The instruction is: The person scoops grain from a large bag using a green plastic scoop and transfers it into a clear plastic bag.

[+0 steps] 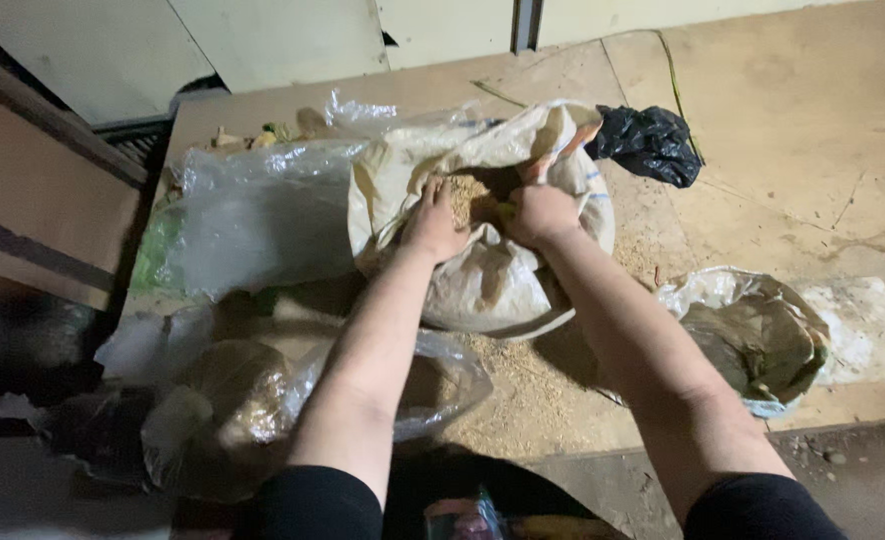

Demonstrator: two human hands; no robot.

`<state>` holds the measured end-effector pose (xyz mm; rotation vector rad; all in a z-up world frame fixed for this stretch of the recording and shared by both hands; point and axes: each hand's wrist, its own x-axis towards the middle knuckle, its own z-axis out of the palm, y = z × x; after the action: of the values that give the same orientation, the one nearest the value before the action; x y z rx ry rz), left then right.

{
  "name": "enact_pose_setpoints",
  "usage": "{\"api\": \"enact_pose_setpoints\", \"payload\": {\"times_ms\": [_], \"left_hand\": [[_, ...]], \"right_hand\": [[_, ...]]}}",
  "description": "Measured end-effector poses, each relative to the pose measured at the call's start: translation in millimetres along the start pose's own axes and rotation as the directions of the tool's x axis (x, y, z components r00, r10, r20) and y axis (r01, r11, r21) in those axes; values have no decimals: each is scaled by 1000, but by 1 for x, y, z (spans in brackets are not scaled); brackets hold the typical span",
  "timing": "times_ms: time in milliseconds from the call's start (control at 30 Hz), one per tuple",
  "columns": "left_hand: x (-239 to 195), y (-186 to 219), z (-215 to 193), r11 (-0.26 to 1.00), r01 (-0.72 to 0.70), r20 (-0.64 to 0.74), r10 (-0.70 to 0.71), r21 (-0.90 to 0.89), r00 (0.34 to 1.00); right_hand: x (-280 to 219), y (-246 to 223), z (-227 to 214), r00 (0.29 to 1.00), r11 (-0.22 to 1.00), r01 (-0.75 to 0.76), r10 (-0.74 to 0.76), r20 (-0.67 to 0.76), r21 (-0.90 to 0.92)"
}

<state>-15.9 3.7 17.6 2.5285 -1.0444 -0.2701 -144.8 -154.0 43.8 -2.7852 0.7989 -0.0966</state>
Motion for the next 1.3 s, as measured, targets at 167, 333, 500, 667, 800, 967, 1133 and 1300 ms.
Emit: {"api": "enact_pose_setpoints", "payload": {"times_ms": [167,333,500,667,800,967,1133,1300], "left_hand": [[0,-3,-16,936,-32,18,41,-350,999],[-12,-18,-43,879,-155,-75,136,-452,988],[-36,-31,-58,822,-141,-72,122,-552,990],[-82,-63,-51,633,-497,-387,318,-594,866],[-155,-100,-46,559,-488,-422,254,-671,871],[-239,-137,-50,665,-395,-335,224,-635,915],[-292,-158,-57,735,-321,-152,289,-598,945],[-307,-178,-54,764,-167,17,227,-624,974]], "right_hand": [[-20,15,-29,999,999,-45,45,-5,5],[-40,22,-54,991,989,16,3,-130,148],[-62,15,-61,964,982,81,-33,-264,173],[-94,-11,-72,893,948,289,-217,-394,134],[-127,-51,-74,881,899,377,-273,-386,223],[-175,-92,-59,895,877,390,-290,-338,281],[-238,-124,-24,993,925,95,-59,-107,367],[-286,-134,17,994,941,-111,98,55,319]]}}
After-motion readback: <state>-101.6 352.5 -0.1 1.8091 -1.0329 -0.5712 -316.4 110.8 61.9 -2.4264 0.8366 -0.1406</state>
